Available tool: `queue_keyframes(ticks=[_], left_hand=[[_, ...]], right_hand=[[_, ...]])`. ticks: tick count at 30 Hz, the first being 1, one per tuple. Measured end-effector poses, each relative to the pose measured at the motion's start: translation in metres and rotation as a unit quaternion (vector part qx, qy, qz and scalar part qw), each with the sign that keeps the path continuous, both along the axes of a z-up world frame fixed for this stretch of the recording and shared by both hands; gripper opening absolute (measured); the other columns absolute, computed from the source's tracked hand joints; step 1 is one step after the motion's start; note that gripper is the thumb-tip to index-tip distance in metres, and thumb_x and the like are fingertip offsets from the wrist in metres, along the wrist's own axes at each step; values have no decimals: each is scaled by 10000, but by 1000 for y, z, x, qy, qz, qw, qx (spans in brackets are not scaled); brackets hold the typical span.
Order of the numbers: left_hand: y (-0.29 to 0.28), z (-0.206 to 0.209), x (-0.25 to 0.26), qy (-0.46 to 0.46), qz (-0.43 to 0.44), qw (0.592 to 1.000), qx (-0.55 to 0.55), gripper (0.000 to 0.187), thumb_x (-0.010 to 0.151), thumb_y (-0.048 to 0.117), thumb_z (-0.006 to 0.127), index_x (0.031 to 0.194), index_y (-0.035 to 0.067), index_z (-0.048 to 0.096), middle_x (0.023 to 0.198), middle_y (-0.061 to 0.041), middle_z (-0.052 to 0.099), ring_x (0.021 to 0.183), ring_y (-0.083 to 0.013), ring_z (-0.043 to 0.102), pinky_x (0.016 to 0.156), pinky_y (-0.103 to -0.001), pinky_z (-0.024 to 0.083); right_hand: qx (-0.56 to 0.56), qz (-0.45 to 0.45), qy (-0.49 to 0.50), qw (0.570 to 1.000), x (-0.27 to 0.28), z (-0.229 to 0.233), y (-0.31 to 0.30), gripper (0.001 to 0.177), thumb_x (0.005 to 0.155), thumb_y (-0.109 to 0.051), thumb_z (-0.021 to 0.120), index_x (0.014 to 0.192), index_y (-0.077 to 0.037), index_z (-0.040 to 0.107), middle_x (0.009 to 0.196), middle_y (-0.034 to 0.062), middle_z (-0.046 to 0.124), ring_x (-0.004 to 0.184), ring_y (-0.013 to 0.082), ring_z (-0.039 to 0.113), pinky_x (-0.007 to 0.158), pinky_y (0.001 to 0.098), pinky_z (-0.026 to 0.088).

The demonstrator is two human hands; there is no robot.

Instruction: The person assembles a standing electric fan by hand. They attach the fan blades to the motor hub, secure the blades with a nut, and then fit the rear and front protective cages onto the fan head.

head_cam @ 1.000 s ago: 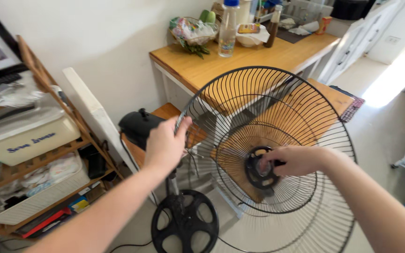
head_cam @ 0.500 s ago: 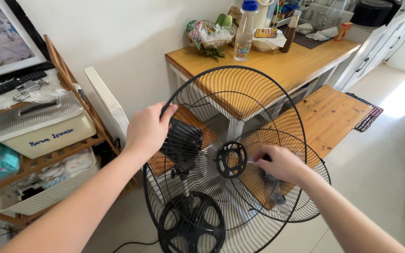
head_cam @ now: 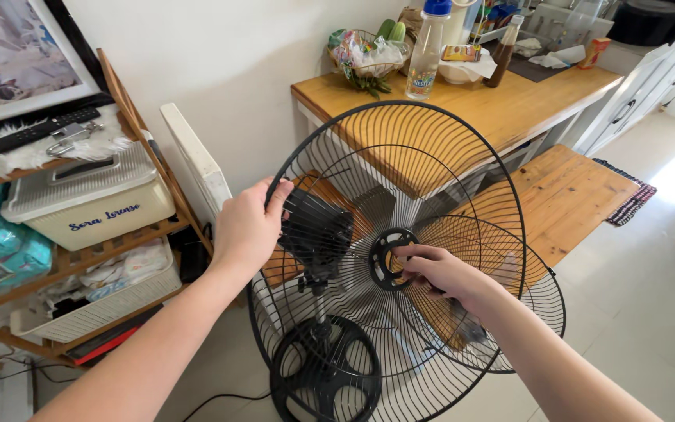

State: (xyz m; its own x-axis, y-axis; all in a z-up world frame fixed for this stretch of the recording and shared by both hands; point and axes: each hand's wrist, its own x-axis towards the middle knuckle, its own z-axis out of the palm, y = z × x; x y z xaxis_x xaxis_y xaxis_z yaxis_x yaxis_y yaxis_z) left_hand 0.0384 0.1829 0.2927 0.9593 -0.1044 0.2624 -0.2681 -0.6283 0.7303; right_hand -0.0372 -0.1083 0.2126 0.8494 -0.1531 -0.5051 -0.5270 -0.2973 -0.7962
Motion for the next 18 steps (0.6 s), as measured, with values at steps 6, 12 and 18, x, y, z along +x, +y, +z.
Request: queue_keyframes(ticks=[6,12,18], left_hand=[[-8,11,3,-54,-3,996,75,471,994,520,517,1165,139,734,637,-94,722,638,-304,716,653,-437,550],[-14,21,-4,-105,7,986,129,475,994,529,521,1146,148,759,642,-148,694,670,-382,694,635,-497,541],[-27,34,-3,-118,-15,982,145,478,983,533,533,1159,137,735,631,-146,695,618,-378,705,593,-487,550]], right_hand=[[-33,14,-3,999,1,-11,9,361,917,-336,635,1248,-218,718,931,-66,693,802,47,596,697,259,482],[-2,1,-36,999,5,-28,24,307,937,-372,617,1166,-187,704,882,-38,643,742,65,553,633,261,464],[-24,32,-55,998,6,-34,20,354,903,-301,659,1228,-163,669,886,16,680,707,92,521,569,262,419]])
